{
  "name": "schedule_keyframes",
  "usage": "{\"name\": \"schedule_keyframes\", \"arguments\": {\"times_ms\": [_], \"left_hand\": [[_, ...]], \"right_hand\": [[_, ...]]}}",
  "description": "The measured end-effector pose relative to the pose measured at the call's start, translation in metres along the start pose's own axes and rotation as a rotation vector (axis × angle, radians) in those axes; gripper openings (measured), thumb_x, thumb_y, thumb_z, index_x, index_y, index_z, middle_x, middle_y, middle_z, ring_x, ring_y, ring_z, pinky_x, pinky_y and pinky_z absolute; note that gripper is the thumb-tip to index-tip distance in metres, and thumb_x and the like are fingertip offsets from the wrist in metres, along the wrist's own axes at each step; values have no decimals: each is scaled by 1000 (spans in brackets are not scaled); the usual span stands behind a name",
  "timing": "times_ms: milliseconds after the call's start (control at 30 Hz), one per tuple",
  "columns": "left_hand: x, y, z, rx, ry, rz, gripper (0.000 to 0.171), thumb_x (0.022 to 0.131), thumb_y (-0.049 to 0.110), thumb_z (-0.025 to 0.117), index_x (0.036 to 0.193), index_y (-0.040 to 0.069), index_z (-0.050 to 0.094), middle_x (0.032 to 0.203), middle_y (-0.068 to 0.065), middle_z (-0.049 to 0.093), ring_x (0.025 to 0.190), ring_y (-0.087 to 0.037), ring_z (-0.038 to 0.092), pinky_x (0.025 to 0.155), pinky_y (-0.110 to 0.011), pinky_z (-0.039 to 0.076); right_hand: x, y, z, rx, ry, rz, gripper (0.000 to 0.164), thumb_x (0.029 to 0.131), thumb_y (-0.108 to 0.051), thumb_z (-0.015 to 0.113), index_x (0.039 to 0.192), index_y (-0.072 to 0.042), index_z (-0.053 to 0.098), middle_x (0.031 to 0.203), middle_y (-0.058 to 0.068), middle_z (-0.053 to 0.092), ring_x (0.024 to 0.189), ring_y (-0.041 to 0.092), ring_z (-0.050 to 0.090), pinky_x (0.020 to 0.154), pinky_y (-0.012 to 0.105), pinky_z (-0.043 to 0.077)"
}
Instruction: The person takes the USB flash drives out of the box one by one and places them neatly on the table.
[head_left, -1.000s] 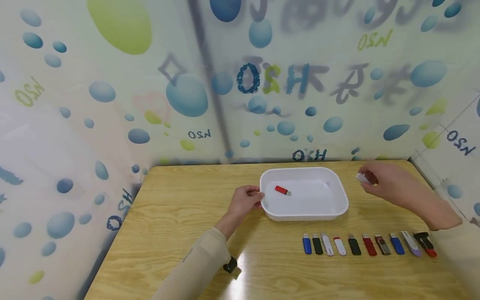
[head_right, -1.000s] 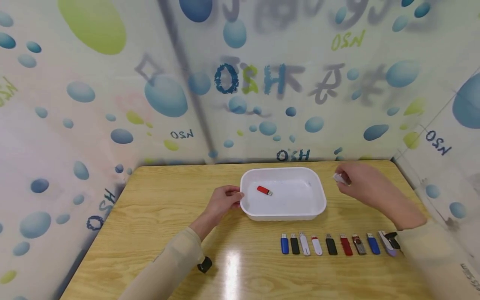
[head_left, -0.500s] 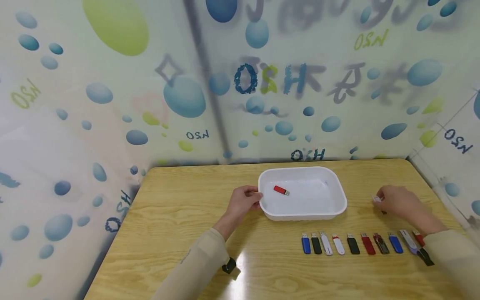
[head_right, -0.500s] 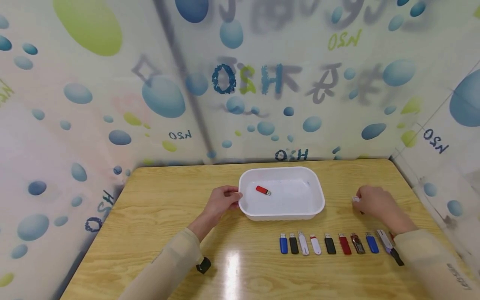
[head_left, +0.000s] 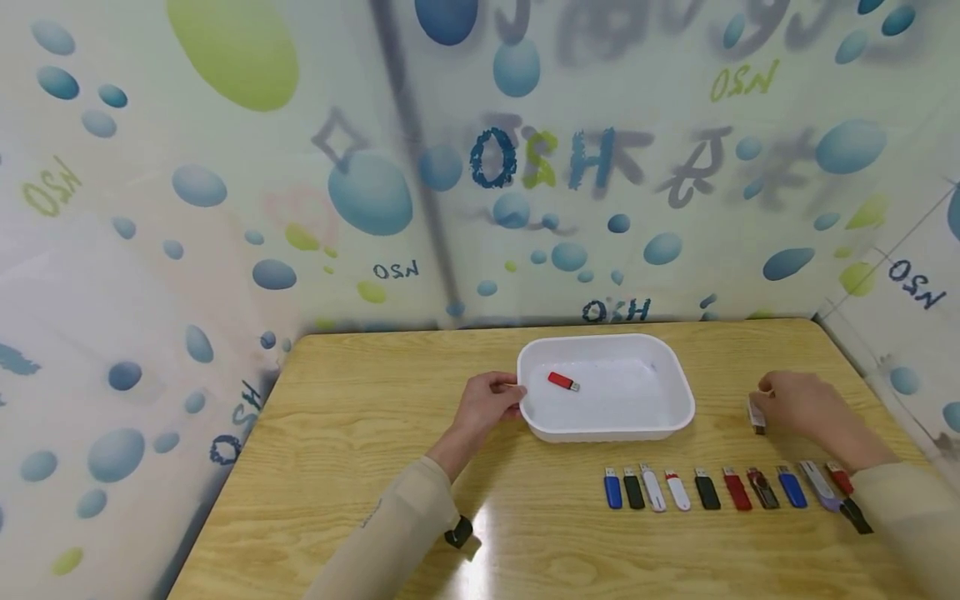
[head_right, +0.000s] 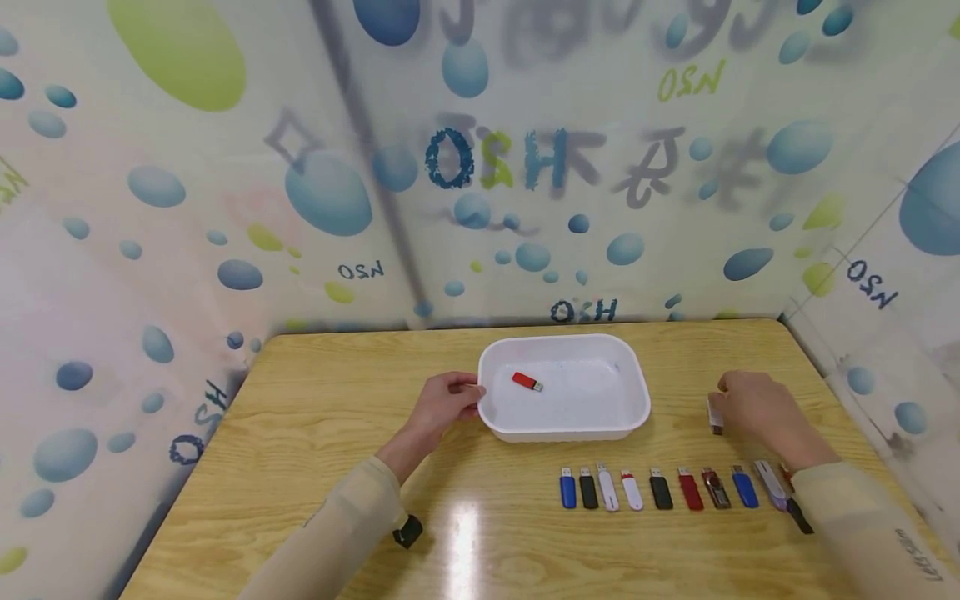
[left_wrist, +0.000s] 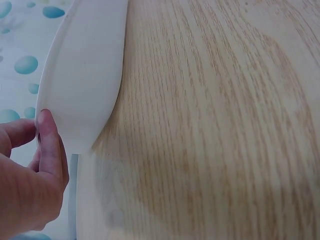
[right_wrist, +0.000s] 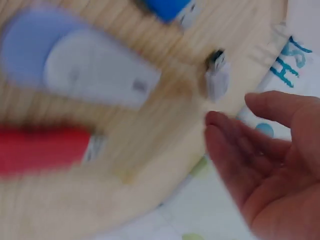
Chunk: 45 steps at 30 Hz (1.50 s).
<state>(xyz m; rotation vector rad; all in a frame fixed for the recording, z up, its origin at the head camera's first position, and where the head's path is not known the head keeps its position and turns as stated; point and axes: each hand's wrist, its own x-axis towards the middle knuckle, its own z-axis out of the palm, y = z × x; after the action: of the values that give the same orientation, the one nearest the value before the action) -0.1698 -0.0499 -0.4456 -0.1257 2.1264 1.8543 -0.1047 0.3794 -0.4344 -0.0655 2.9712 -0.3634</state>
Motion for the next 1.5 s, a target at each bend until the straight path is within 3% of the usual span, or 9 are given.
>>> {"name": "schedule_keyframes", "arguments": {"times_ms": [67,200,267,367,600,867,1033,1200,1500], "left_hand": [[0,0,0,0,-2,4,34,87,9,69,117,-5,63,96,-14,64,77,-22,66,73,-34,58],[-1,0,0,-9,-4,5,34,87,8,69,118,-5,63,96,-14,64,76,-21,66,74,-35,58],[-1,1,0,-11,-4,1,34,87,8,69,118,-5,63,96,-14,64,76,-21,66,74,-35,58],[-1,1,0,-9,-4,1,33,87,8,68,117,-5,63,96,-14,64,76,-21,66,75,-35,58],[0,1,0,-7,-9,-1,35,87,9,69,118,-5,62,96,-14,64,73,-18,65,74,-35,58],[0,1,1,5,-13,4,36,87,10,69,119,-6,62,96,-14,65,69,-16,64,75,-36,58],[-1,2,0,4,-13,0,36,87,10,69,119,-6,62,95,-14,65,69,-15,64,75,-36,58],[-2,3,0,4,-12,-16,36,87,11,70,119,-5,62,97,-13,64,72,-16,64,75,-35,58],[-2,2,-1,12,-8,-12,35,87,11,69,118,-4,63,97,-13,64,75,-19,65,73,-33,58]], "right_hand": [[1,3,-1,-60,66,-121,23,86,-5,61,102,12,63,92,22,64,79,34,61,67,49,52],[0,8,1,-173,148,-379,30,76,11,65,105,3,66,107,22,63,97,40,60,79,54,52],[-2,10,4,-221,169,-461,32,75,13,65,103,-2,67,111,20,63,101,41,60,82,54,51],[-6,12,10,-265,168,-508,29,77,12,64,100,-7,68,109,16,65,99,38,61,82,52,52],[-7,17,19,-278,147,-491,27,77,4,71,99,-10,67,102,5,65,92,29,64,76,46,54],[-7,18,17,-288,150,-506,19,75,-9,78,83,-20,66,84,-9,60,74,15,62,64,36,55],[-9,19,18,-283,165,-504,19,71,-6,78,81,-17,65,78,-9,55,64,11,58,56,33,53],[-16,20,16,-210,140,-409,14,74,-10,75,85,-12,66,77,-8,53,61,5,50,54,31,49],[-36,22,6,-99,145,-195,21,78,-15,73,89,1,65,71,-5,54,61,10,44,52,32,43]]}}
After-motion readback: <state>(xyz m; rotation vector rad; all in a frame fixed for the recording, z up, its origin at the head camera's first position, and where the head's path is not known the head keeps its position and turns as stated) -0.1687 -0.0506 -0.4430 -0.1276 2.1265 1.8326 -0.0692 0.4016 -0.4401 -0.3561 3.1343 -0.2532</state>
